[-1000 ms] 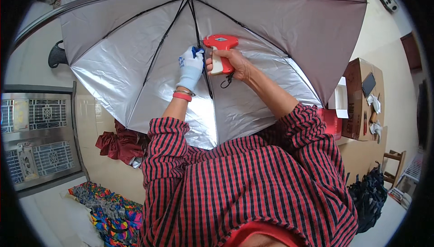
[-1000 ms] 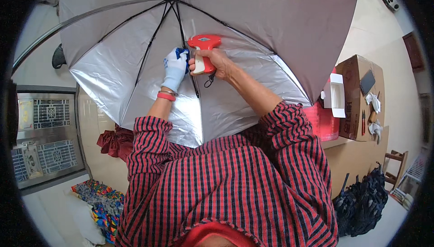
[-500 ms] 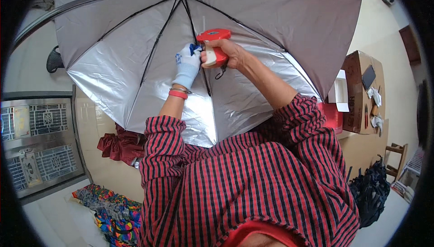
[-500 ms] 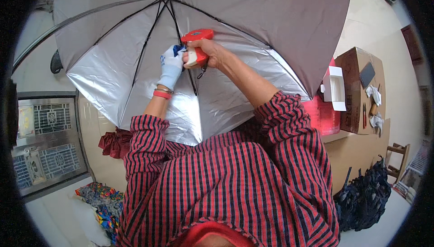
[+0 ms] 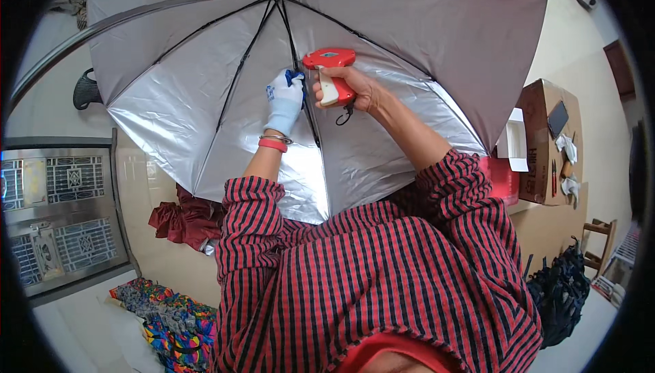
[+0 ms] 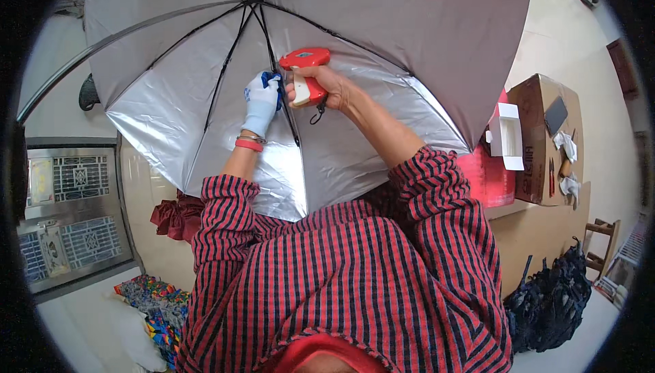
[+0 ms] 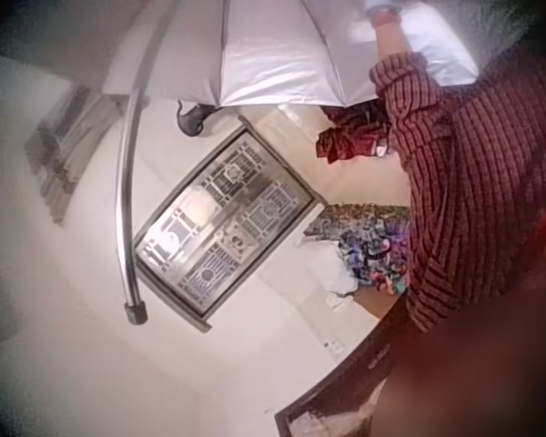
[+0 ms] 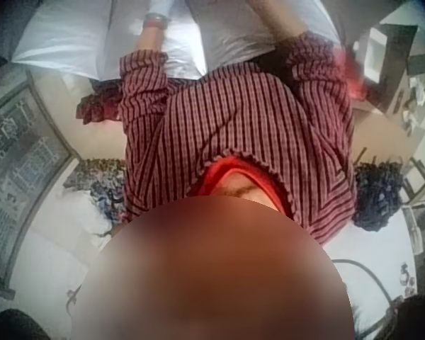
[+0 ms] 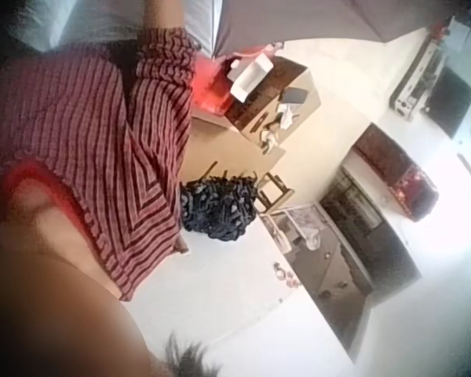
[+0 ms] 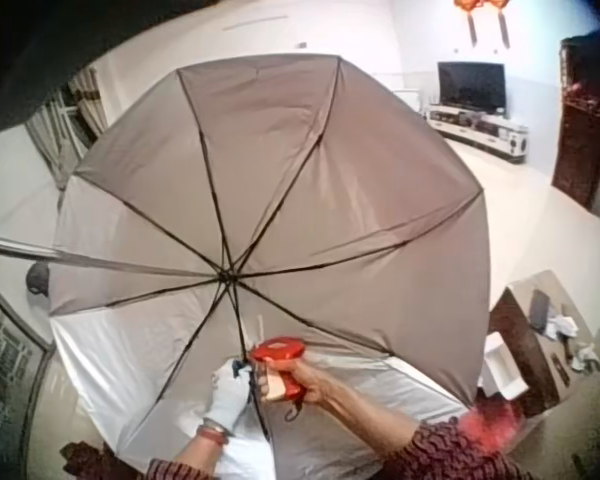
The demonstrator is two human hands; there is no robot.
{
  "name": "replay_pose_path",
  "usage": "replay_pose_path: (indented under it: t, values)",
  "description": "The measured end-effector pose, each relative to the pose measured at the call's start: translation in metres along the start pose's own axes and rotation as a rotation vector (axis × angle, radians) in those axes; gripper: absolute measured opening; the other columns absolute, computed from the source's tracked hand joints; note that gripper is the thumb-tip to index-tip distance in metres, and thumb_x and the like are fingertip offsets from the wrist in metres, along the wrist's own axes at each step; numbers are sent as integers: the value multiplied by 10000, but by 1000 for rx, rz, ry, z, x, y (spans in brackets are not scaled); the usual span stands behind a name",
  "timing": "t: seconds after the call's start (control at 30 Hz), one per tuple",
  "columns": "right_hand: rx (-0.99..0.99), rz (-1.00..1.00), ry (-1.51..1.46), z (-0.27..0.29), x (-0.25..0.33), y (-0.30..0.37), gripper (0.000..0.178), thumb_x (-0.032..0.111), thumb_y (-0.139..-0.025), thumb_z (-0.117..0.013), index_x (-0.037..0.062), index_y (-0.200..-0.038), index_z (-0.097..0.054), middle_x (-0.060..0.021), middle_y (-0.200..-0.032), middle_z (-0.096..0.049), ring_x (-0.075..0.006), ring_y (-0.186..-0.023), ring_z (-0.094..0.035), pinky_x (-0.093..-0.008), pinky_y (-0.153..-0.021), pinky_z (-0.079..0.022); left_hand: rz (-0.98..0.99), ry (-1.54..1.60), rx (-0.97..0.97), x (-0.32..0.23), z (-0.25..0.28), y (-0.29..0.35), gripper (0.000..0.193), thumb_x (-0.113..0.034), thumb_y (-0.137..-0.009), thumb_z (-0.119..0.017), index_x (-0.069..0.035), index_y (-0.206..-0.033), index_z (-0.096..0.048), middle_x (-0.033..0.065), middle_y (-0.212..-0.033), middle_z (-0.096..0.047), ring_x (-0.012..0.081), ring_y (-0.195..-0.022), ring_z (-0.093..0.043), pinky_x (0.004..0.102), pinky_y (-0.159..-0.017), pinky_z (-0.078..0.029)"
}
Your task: Assembling or repairing umbrellas by attaching fabric to the frames.
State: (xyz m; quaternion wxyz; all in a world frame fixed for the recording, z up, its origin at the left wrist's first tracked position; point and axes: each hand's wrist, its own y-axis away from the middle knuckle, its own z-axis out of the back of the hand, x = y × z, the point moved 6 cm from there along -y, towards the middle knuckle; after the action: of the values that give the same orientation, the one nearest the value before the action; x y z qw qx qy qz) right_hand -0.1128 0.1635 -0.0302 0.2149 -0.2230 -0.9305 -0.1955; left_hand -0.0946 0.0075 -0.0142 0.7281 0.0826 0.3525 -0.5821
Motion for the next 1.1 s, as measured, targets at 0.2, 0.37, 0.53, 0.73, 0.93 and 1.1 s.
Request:
replay_pose_path:
  t: [0.2, 0.37, 0.53, 0.73, 0.93, 1.1]
  values:
    - [8, 21, -31, 0, -1, 0, 259, 205, -905, -562, -7, -1043, -507, -146, -883, -642, -239, -728, -662, -443, -709, -577, 47, 30, 40, -12, 1, 2, 172, -202, -807, -580, -36, -813, -625, 200, -735, -623, 386, -685, -604, 442, -629, -467]
    - [0, 16, -73, -4, -6, -7, 261, 181, -903, -549, -23, -1055, -489, -161, -885, -630, -263, -758, -660, -453, -706, -580, 56, 25, 48, -12, 2, 2, 166, -193, -800, -583, -30, -796, -617, 208, -731, -620, 391, -681, -602, 446, -620, -464]
    - [-105, -33, -50, -7, 5, -2, 284, 176, -889, -555, -21, -1082, -487, -174, -912, -633, -281, -786, -667, -484, -718, -581, -33, 4, 33, -25, 5, 4, 163, -179, -793, -574, -22, -790, -612, 209, -730, -622, 393, -691, -609, 452, -622, -467]
    - [-94, -120, -124, -10, 5, -5, 336, 192, -903, -529, -5, -1163, -445, -213, -1000, -604, -337, -842, -650, -590, -754, -535, -25, -44, 69, -24, 4, 1, 156, -181, -793, -580, -40, -826, -637, 178, -739, -644, 342, -696, -632, 411, -636, -483]
    - [-58, -102, -74, -15, 7, -6, 285, 178, -903, -523, 8, -1121, -452, -192, -947, -612, -331, -818, -652, -581, -742, -543, -69, -46, 120, -31, 7, 4, 170, -187, -797, -592, -44, -870, -646, 161, -766, -659, 303, -700, -644, 380, -646, -492]
    - [-128, -44, 55, -17, 5, -5, 77, 117, -869, -567, 59, -905, -533, -56, -694, -576, -149, -570, -567, -344, -521, -517, 42, 12, 128, -15, 4, 4, 177, -199, -800, -597, -36, -856, -640, 168, -773, -654, 313, -705, -639, 395, -646, -485]
